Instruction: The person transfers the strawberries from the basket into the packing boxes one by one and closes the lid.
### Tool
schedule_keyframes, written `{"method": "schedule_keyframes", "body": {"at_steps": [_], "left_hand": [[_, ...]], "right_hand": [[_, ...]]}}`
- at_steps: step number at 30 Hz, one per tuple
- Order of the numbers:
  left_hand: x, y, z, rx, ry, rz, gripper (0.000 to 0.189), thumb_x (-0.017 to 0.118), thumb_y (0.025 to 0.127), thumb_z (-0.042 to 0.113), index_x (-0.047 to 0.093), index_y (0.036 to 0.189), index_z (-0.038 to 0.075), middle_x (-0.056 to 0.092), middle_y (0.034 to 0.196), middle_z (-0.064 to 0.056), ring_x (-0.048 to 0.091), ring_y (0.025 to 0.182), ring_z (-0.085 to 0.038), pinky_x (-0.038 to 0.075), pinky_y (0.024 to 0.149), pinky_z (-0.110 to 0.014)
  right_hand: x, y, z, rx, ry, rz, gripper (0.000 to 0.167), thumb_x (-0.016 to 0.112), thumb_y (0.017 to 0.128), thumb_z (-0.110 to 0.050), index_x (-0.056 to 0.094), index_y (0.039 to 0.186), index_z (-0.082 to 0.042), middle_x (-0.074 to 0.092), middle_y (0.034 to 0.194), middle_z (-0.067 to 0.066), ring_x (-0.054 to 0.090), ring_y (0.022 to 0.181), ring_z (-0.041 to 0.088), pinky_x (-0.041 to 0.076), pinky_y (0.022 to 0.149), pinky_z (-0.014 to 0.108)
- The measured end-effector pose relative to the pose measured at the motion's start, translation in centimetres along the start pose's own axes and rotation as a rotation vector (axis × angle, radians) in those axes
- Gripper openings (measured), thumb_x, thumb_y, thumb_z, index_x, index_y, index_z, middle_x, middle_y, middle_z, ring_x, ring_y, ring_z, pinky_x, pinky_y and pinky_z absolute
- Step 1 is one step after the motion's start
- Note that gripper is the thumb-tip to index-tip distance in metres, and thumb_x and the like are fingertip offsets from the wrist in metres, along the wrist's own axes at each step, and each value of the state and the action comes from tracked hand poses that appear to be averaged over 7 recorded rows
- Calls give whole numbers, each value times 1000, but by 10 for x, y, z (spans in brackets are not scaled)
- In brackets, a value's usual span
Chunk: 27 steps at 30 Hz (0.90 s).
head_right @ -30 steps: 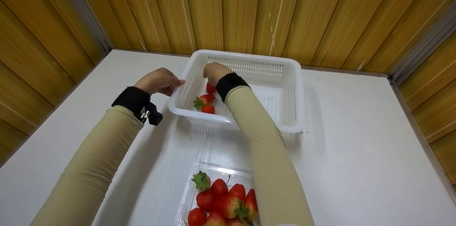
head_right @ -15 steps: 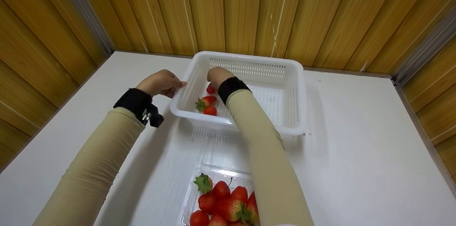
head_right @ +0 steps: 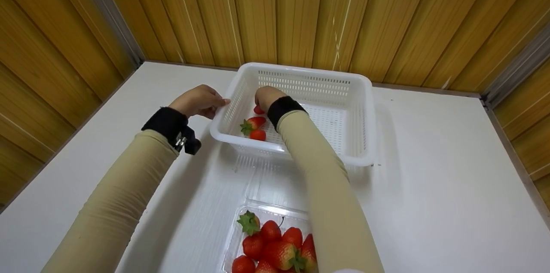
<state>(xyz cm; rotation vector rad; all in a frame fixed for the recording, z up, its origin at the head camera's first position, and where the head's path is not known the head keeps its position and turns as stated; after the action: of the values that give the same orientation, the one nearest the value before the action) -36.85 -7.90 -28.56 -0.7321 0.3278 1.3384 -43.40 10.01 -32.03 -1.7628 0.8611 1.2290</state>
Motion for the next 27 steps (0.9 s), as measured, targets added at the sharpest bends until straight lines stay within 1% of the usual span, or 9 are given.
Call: {"method": "schedule_keyframes", "body": {"at_steps": [7,11,14,15,17,20,21,23,27], "left_hand": [[3,1,2,-5,1,1,37,65,101,23,66,121,-8,56,66,-1,55,49,-6,54,53,-18],[6,3,5,-14,6,1,39,64,102,23,64,125,-8,57,69,-2,57,50,-7,64,75,-28],[7,5,8,-22,29,11,40,64,102,24,64,127,-7,58,73,-3,57,53,-8,63,90,-33],[8,6,8,-24,36,15,40,64,102,24,63,128,-6,58,74,-4,57,54,-8,64,89,-33],[8,7,9,-26,45,22,39,65,102,24,63,128,-5,58,77,-4,57,56,-9,64,76,-27],[10,9,9,-23,53,22,38,64,102,23,64,127,-5,58,75,-4,56,56,-9,57,59,-20],[10,9,9,-22,55,21,38,64,102,23,64,127,-6,58,75,-4,56,55,-9,55,57,-19],[11,10,10,-20,59,22,38,64,102,22,65,127,-6,58,74,-4,57,55,-9,58,62,-21],[11,11,10,-18,64,42,39,64,102,22,64,127,-6,58,75,-5,57,55,-10,64,82,-29]], "right_hand": [[3,2,3,-34,-32,23,42,62,91,9,65,132,2,65,133,24,57,114,34,48,114,46],[3,1,6,-25,-13,22,39,62,92,9,65,132,4,67,130,25,58,112,33,48,114,47],[0,-1,9,-17,-10,22,38,62,93,8,66,130,5,68,128,25,58,109,32,48,113,46],[0,-1,9,-15,-10,24,37,62,93,8,66,130,5,68,127,25,57,108,31,49,111,45],[-1,-2,11,-11,-17,29,36,62,92,8,67,128,5,69,124,24,56,103,29,51,106,43],[-3,-3,14,-13,-41,38,33,62,91,8,70,124,5,69,117,23,53,96,27,50,95,39],[-3,-3,15,-13,-49,40,33,62,91,8,71,122,5,69,115,23,52,95,26,50,93,38],[-5,-4,17,-10,-52,45,32,63,90,9,72,120,4,69,112,22,52,93,26,49,91,38],[-11,-6,19,3,-38,59,36,67,88,10,70,123,5,70,117,24,56,98,28,52,99,43]]}}
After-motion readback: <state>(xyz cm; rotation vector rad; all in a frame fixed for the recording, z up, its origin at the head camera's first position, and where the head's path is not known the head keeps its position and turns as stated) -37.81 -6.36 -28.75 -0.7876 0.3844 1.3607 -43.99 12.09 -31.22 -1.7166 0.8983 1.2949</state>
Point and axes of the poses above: each hand's wrist, its own y-axis towards the middle knuckle, its own x-axis out of the palm, z = x × y, the point moved 2 cm from there along y, towards the middle knuckle
